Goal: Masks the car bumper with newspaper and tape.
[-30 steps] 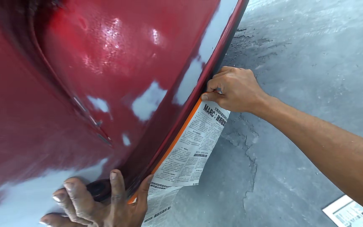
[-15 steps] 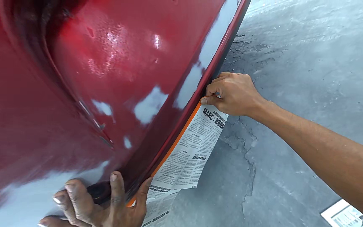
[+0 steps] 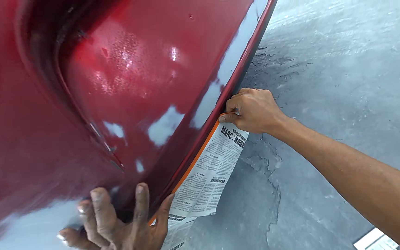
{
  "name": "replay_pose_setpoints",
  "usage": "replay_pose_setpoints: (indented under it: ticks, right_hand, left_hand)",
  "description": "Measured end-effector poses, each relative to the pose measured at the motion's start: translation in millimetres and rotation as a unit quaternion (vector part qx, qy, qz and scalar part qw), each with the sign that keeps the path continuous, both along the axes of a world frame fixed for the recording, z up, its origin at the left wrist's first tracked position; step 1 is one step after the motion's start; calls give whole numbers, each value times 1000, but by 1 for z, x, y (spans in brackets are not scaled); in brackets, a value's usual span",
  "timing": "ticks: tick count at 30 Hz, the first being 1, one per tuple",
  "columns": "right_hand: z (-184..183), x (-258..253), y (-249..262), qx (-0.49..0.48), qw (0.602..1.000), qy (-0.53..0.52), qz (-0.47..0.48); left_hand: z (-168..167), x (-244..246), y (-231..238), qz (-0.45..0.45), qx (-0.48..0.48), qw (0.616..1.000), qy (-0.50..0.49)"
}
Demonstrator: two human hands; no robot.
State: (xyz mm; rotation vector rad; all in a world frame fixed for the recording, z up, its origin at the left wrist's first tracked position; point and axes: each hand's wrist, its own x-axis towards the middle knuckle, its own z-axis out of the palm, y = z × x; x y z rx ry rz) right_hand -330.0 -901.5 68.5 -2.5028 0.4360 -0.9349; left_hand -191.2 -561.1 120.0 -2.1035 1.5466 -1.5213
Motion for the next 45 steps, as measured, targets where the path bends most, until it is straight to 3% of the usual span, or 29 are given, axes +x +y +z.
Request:
replay_pose_setpoints:
  ticks: [6,9,15,20,23,27,30,33,36,40,43,45]
  right_hand:
    - [4,2,-30,45,996,42,-66]
    - [-3,2,-46,121,991,33,-56]
    - [-35,3,-49,303,945,-116,-24]
    - [-49,6,-35,335,923,-191,5]
    - [-62,7,-23,359,911,-201,-30]
    - [-91,-8,25,410,891,-180,-80]
    - [-121,-23,56,477,871,-110,-52]
    - [-134,-17,80,519,849,-92,-45]
    - [-122,-7,94,529,840,-105,-56]
    - [-120,-18,109,525,846,-92,-28]
    - [-131,-35,117,517,854,-57,-25]
    - [-144,-56,125,518,855,-19,-25]
  left_hand:
    - [-1,-20,-60,0,30,999,-14]
    - [2,-30,-93,-5,58,998,-13]
    - [11,-44,-167,-9,107,994,11]
    - [17,-50,-225,-25,131,991,20]
    - [18,-55,-250,-22,157,987,31]
    - [16,-56,-239,-40,159,985,51]
    - [12,-51,-221,-53,137,988,43]
    - [7,-53,-242,-48,141,987,55]
    - [8,-59,-270,-41,125,990,58]
    - [15,-57,-215,-50,184,981,32]
    - [15,-42,-124,-65,177,980,65]
    - [7,-30,-56,-45,152,977,146]
